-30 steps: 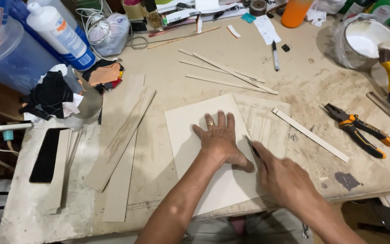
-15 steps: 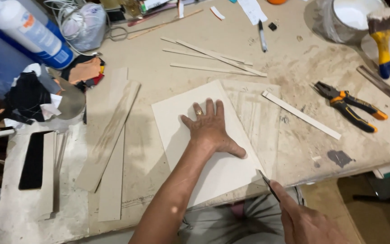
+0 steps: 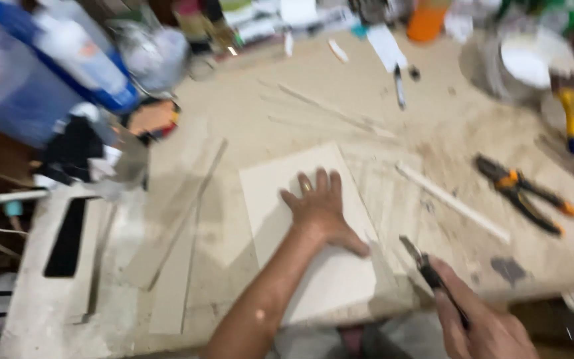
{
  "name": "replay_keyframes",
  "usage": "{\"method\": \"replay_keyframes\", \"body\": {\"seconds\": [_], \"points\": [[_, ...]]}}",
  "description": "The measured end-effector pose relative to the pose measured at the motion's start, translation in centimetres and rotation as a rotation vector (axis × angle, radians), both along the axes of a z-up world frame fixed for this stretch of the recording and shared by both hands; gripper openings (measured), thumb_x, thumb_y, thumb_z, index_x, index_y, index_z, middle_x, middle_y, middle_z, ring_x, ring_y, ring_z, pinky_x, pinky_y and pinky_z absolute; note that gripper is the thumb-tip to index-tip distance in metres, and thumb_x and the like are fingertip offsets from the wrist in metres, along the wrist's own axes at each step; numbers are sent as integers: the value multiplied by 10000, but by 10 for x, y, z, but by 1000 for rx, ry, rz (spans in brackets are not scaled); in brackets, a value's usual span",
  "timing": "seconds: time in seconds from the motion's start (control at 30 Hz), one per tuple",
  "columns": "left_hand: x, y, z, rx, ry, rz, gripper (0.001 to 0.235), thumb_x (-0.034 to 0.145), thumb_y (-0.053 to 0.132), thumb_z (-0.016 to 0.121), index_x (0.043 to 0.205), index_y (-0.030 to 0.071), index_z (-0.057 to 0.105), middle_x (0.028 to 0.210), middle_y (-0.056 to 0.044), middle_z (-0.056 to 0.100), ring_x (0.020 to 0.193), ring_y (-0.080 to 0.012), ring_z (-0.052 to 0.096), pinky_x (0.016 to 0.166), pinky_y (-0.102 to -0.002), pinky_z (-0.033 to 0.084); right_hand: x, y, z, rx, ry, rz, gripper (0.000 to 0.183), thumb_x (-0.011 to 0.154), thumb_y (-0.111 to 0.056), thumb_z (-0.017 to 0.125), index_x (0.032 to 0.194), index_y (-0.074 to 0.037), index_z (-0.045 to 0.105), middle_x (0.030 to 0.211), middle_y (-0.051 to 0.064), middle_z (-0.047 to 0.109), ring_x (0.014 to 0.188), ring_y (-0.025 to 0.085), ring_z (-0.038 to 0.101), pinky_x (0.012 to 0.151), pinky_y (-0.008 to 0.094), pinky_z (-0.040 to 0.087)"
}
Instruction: Cutting cardboard sheets into specific shapes using a utility knife and a straight edge on a workbench.
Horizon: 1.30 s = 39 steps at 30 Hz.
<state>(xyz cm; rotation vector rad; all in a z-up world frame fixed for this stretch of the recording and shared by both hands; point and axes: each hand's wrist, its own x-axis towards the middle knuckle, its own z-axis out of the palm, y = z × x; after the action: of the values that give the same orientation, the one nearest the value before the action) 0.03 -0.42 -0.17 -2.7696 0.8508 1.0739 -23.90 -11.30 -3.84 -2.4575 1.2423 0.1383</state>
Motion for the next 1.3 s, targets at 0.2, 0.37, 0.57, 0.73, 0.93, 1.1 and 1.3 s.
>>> {"method": "replay_keyframes", "body": {"seconds": [0.2,0.37,0.57,0.73,0.93,1.1,1.3], "points": [[-6,4,17,10,45,-5,1532,535,663,746,1647,112,-152,1730,-137,-214,1563,-465,-184,1201,-749,18,131,6,51,220,43,245,617,973,-375,326,1573,-517,319,950,220,773,890,439,698,830,461,496],[-2,10,9,-212,-5,-13,1462,463,647,780,1604,-36,171,1619,-335,203,1517,-572,90,1063,-881,82,179,8,49,203,-132,353,549,1017,-404,370,1560,-399,446,1245,231,730,1250,460,628,1095,582,453],[-2,9,12,-205,4,-10,1481,440,642,772,1607,-41,170,1625,-330,203,1522,-573,90,1074,-859,127,207,-7,17,120,-109,447,581,1010,-377,360,1589,-363,403,1264,225,718,1211,470,651,1030,616,481],[-2,7,8,-200,2,-11,1487,430,635,777,1611,-31,164,1630,-314,198,1525,-564,91,1080,-852,132,210,-8,13,107,-106,458,589,1007,-336,371,1595,-334,413,1282,232,709,1203,478,659,1022,628,485],[-3,4,4,-164,-40,25,1481,398,575,800,1614,-9,189,1655,-277,205,1541,-544,91,1088,-851,138,218,-1,27,132,-52,496,588,1009,-290,359,1595,-272,414,1305,283,684,1223,509,641,1023,627,494],[-1,4,6,-141,-23,-14,1457,454,605,783,1621,-14,168,1642,-286,201,1535,-542,87,1081,-851,126,237,-9,20,60,15,556,612,948,-241,414,1558,-269,467,1271,261,707,1178,472,682,949,611,541],[-5,7,15,-138,-44,-32,1412,497,576,806,1623,-1,180,1638,-271,206,1532,-538,109,1079,-854,133,212,-4,23,98,30,540,575,973,-224,377,1538,-251,484,1252,300,702,1146,504,689,927,626,553]]}}
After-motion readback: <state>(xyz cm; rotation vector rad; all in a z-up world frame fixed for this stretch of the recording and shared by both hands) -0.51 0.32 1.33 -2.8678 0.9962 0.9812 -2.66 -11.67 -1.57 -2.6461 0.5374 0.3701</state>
